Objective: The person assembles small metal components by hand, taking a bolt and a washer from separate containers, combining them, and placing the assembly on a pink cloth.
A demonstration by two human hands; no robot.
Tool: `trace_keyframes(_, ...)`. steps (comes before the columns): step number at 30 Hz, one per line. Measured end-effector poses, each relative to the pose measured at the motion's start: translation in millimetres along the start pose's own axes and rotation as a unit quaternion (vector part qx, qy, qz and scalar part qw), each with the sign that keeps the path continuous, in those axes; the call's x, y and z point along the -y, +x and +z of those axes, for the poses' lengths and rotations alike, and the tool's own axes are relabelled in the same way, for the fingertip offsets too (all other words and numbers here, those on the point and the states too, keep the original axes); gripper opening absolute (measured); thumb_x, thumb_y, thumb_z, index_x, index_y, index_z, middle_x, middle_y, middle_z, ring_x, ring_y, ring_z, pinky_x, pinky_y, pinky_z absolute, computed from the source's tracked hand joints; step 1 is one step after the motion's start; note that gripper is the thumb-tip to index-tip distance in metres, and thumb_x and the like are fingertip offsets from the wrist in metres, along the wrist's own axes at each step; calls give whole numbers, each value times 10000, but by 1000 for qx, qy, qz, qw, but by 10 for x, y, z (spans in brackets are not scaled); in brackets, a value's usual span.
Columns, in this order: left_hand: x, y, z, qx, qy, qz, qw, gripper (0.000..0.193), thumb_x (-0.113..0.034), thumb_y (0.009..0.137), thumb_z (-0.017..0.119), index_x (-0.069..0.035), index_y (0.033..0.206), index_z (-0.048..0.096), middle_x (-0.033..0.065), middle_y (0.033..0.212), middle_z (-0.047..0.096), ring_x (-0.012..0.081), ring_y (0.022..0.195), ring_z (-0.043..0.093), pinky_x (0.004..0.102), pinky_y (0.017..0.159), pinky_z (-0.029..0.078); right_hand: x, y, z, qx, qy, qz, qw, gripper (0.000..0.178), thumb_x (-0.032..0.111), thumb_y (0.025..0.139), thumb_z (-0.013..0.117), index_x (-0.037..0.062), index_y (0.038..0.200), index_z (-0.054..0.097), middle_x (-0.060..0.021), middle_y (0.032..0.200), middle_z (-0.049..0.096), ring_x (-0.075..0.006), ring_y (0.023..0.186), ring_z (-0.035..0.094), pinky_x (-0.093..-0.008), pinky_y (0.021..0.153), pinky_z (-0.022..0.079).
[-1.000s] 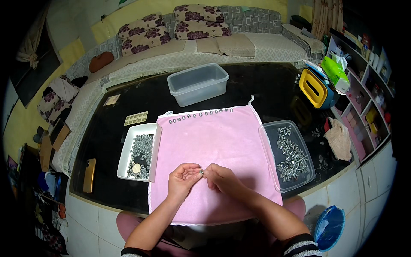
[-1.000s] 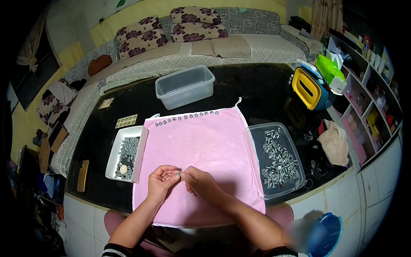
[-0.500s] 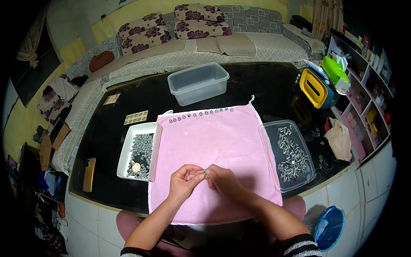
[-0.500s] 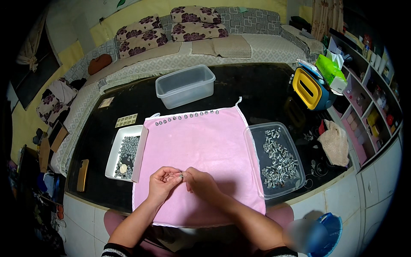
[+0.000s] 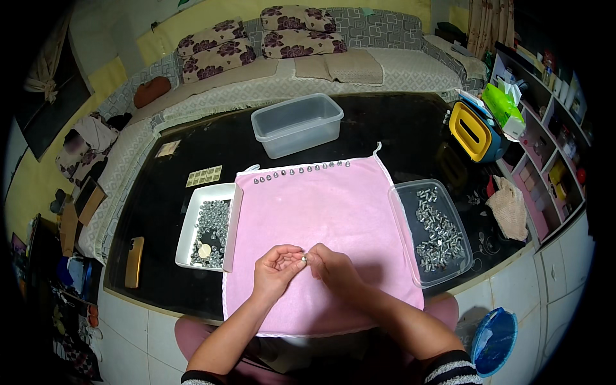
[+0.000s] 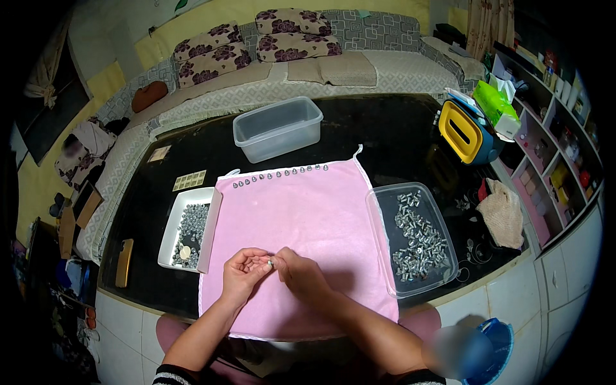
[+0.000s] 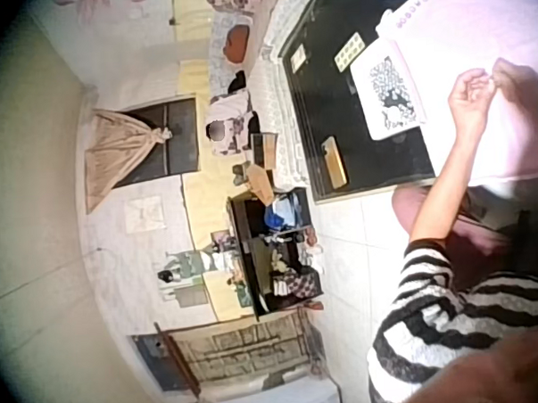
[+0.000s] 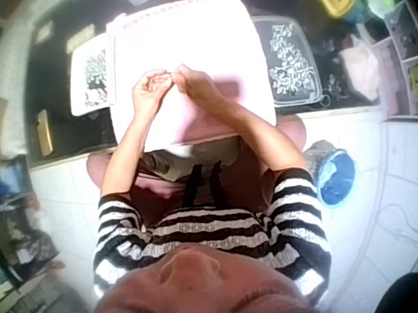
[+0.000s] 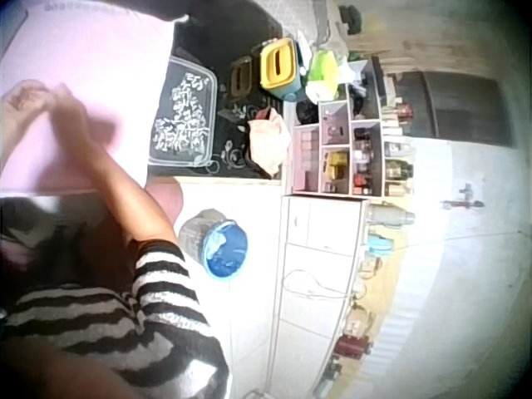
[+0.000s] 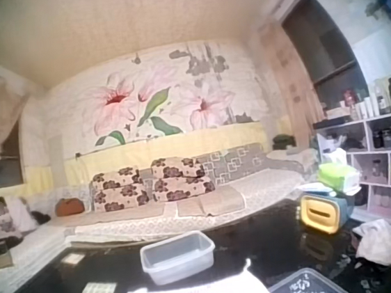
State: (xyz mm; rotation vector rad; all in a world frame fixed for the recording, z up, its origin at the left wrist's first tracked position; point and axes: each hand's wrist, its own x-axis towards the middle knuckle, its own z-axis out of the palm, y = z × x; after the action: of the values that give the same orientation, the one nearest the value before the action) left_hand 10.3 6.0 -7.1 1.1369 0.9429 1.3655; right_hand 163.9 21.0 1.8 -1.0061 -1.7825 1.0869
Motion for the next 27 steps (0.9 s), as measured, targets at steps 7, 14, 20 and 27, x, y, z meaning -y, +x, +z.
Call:
trace_keyframes(7,-4,-6,9,13,-9,17,1000,221,61,764,601,38,975,541,94,865,612,114,786,599,212,729,496,14,26,-41,41,28,64,997,260,205,901,421,20,731,486,-46,531,480,-129,494,466,-276,496,400)
trace_keyframes(14,-2,-2,-4,19,30,-15,999,159,24,774,610,34,931,588,94,859,624,94,785,597,186,695,495,-54,20,-12,18,37,53,998,289,256,903,409,27,737,475,-93,550,503,-222,518,520,-338,520,419)
trace_keyframes(20,-14,-9,-6,17,64,-15,998,141,15,769,622,20,910,614,57,860,606,82,775,586,172,683,487,-12,2,5,3,-7,36,999,227,241,889,449,33,798,462,-111,577,511,-275,544,530,-372,536,423)
trace_keyframes(27,-7,-1,8,-7,49,-9,999,126,44,756,618,40,882,615,95,855,609,133,777,594,229,711,507,-40,-12,42,-18,-39,-1,999,172,196,874,479,31,837,446,-162,664,522,-339,616,532,-405,556,419)
